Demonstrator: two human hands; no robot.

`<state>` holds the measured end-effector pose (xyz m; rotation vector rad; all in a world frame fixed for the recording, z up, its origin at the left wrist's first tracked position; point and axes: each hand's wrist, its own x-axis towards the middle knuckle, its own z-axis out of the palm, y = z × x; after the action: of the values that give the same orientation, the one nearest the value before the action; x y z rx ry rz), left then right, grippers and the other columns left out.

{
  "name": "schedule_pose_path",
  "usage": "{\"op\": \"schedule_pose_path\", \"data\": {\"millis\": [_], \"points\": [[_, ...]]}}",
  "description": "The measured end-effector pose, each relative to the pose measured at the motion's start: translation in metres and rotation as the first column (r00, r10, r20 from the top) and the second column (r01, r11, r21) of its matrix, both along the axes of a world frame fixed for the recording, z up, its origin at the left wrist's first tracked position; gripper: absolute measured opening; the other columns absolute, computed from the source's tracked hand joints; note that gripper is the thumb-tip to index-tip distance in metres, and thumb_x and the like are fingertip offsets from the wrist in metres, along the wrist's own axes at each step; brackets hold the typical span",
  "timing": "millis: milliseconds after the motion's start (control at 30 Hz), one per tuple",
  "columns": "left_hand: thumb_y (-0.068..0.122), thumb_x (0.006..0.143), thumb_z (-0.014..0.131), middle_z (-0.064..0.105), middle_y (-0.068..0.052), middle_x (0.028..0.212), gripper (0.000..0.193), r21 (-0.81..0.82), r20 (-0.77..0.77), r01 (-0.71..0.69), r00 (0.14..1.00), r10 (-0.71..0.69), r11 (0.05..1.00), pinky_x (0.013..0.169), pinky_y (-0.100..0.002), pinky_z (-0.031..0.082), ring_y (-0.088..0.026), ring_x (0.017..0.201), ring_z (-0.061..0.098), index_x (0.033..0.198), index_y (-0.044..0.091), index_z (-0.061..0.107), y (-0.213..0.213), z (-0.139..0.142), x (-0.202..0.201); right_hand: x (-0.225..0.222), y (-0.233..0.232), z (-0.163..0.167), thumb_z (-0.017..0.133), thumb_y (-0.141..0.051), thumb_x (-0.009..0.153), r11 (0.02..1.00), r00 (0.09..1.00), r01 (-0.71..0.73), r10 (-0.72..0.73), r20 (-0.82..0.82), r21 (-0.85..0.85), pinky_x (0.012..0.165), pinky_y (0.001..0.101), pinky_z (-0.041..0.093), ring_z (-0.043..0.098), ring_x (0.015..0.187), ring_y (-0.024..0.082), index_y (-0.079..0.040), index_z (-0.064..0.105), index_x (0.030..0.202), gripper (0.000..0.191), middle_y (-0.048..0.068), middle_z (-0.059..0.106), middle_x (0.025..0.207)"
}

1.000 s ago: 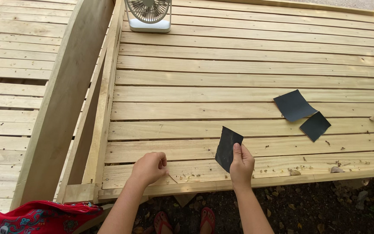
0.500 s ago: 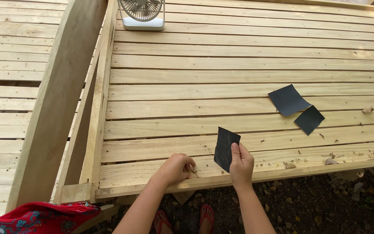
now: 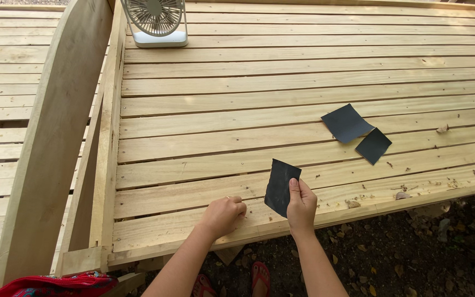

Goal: The person sands a wooden slatted bench using sandpaper. They switch between a black sanding sheet and a beige sanding block, smoothing the surface and edges of the bench.

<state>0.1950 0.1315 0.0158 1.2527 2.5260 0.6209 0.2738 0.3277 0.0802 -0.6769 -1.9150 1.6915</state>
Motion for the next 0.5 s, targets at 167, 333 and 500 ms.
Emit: {"op": "schedule_pose_path", "data": {"millis": [167, 333, 500], "points": [[0.000, 0.096, 0.062, 0.069, -0.013, 0.098, 0.005, 0.110, -0.017, -0.100, 0.995, 0.103, 0.989, 0.074, -0.033, 0.060, -0.026, 0.083, 0.069, 0.098, 0.002, 0.067, 0.016, -0.016, -0.022, 0.010, 0.019, 0.010, 0.053, -0.028, 0.109, 0.998, 0.998, 0.053, -0.052, -0.029, 0.037, 0.047, 0.0229, 0.023, 0.028, 0.053, 0.004, -0.006, 0.059, 0.072, 0.043, -0.010, 0.038, 0.059], [0.002, 0.089, 0.067, 0.067, -0.017, 0.090, 0.003, 0.451, 0.176, -0.359, 0.933, 0.313, 0.817, 0.074, -0.041, 0.055, -0.034, 0.084, 0.066, 0.090, 0.000, 0.068, 0.056, 0.002, -0.035, 0.025, 0.059, 0.024, 0.052, -0.025, 0.110, 0.985, 0.979, 0.174, -0.173, -0.107, 0.000, 0.053, 0.0207, 0.030, 0.035, 0.060, 0.003, -0.002, 0.068, 0.084, 0.038, -0.008, 0.049, 0.067], [0.000, 0.086, 0.069, 0.069, -0.015, 0.086, 0.002, 0.497, 0.279, -0.391, 0.917, 0.283, 0.775, 0.072, -0.040, 0.056, -0.031, 0.079, 0.068, 0.087, -0.001, 0.071, 0.104, 0.025, -0.027, 0.027, 0.108, 0.033, 0.052, -0.023, 0.108, 0.972, 0.956, 0.225, -0.235, -0.177, -0.075, 0.068, 0.0172, 0.043, 0.048, 0.073, 0.002, 0.001, 0.070, 0.098, 0.031, -0.006, 0.062, 0.082]]}}
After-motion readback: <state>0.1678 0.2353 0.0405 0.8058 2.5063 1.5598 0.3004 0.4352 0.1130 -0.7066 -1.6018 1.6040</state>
